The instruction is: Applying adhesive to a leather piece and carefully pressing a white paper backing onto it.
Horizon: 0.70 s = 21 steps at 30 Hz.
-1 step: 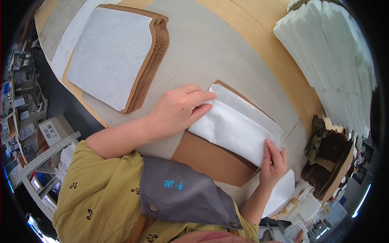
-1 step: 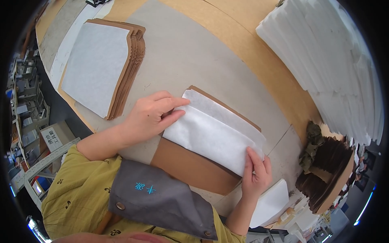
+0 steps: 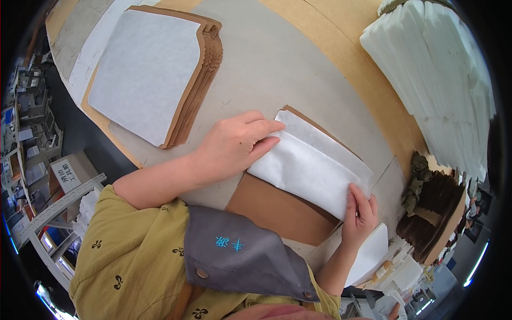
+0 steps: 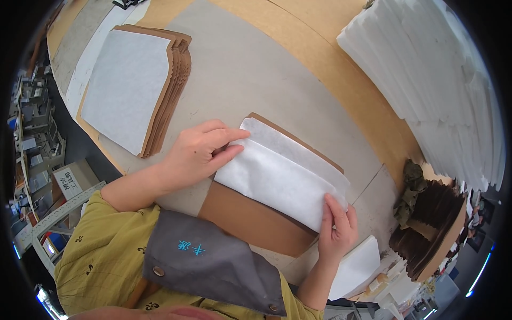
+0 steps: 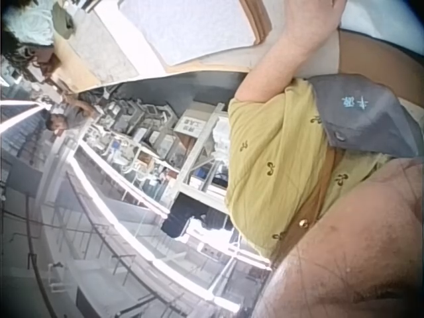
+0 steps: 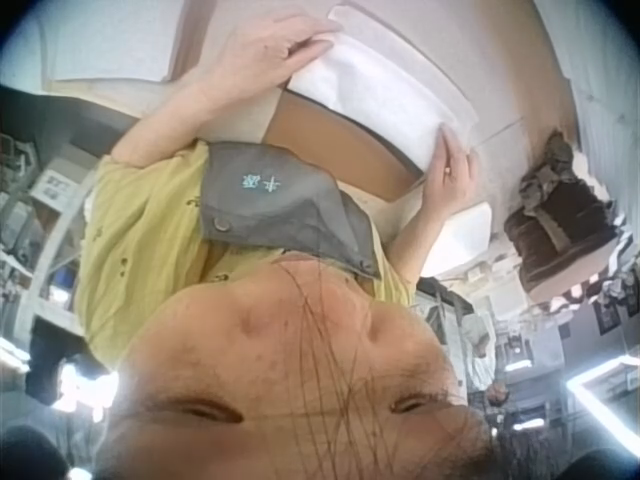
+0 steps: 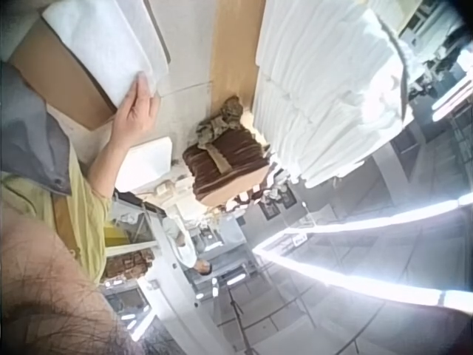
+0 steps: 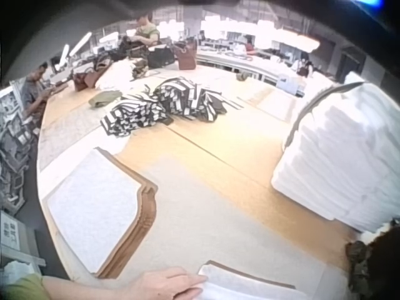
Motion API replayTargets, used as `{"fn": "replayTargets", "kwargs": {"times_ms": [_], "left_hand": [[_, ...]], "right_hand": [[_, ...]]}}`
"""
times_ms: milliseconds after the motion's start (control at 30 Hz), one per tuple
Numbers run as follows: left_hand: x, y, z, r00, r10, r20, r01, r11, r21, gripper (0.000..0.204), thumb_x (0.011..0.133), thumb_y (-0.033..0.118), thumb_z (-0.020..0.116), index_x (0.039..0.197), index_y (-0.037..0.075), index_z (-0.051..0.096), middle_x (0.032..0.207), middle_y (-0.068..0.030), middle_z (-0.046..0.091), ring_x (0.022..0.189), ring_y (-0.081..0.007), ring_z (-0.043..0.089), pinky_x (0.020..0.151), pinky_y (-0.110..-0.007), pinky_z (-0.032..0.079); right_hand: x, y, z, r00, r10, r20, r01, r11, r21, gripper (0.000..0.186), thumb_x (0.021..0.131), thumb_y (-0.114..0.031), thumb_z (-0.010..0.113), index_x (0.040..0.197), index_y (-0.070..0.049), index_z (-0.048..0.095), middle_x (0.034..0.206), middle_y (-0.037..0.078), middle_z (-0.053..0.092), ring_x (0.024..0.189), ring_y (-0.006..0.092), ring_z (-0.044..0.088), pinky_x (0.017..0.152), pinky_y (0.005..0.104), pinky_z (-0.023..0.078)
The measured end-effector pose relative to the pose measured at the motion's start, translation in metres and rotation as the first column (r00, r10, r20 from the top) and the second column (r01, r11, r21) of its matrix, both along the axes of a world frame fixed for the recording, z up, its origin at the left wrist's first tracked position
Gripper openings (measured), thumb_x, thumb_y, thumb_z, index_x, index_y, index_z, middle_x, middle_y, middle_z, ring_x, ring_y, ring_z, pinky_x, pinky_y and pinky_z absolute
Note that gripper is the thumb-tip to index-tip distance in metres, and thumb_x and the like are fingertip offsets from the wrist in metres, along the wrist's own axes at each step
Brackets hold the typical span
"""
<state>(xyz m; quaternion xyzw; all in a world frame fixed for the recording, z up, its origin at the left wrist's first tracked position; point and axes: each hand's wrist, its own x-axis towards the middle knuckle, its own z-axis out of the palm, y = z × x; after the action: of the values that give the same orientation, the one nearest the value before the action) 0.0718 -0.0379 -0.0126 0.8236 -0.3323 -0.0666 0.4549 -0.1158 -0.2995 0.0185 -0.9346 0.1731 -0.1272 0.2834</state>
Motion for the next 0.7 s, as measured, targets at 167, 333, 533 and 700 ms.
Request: {"fn": "replayTargets", "kwargs": {"times_ms": [167,333,533,700], "left_hand": [[-0.003,-0.003,-0.002,0.996,0.015,-0.083,-0.017,1.000,-0.020,0.026,0.089,0.005,0.075,0.115,0.006,0.075,0.089,-0.0052,0.067,0.066,-0.0136,0.061,0.058,-0.027,0.050],[-0.002,-0.006,0.009,0.994,0.027,-0.105,-0.018,0.996,0.087,0.026,0.089,0.004,0.075,0.114,0.006,0.076,0.087,-0.0055,0.066,0.064,-0.0111,0.056,0.059,-0.026,0.047],[0.000,-0.008,0.013,0.994,0.041,-0.101,-0.025,0.988,0.153,0.024,0.089,0.003,0.075,0.113,0.006,0.076,0.086,-0.0042,0.065,0.060,-0.0096,0.054,0.057,-0.025,0.047],[-0.001,-0.012,0.014,0.990,0.057,-0.131,-0.036,0.987,0.160,0.028,0.088,0.001,0.074,0.115,0.005,0.076,0.080,-0.0014,0.059,0.064,-0.0077,0.049,0.059,-0.022,0.042]], "right_hand": [[-0.001,0.000,-0.003,0.999,0.024,0.028,-0.023,0.999,-0.037,0.023,0.087,0.004,0.073,0.108,-0.004,0.079,0.091,0.013,0.068,0.077,0.0210,0.064,0.069,0.0285,0.050],[0.002,0.001,-0.004,1.000,-0.029,-0.001,0.029,0.999,0.034,0.022,0.089,0.000,0.074,0.109,-0.007,0.078,0.089,0.010,0.067,0.072,0.0193,0.062,0.066,0.0283,0.050],[-0.004,0.003,-0.010,0.993,-0.120,-0.011,0.120,0.979,0.165,0.022,0.090,-0.003,0.074,0.111,-0.008,0.077,0.091,0.008,0.067,0.068,0.0172,0.059,0.062,0.0278,0.049],[-0.006,0.001,-0.011,0.990,-0.139,0.008,0.135,0.973,0.186,0.022,0.091,-0.004,0.073,0.112,-0.008,0.077,0.090,0.006,0.066,0.066,0.0165,0.058,0.061,0.0282,0.049]]}}
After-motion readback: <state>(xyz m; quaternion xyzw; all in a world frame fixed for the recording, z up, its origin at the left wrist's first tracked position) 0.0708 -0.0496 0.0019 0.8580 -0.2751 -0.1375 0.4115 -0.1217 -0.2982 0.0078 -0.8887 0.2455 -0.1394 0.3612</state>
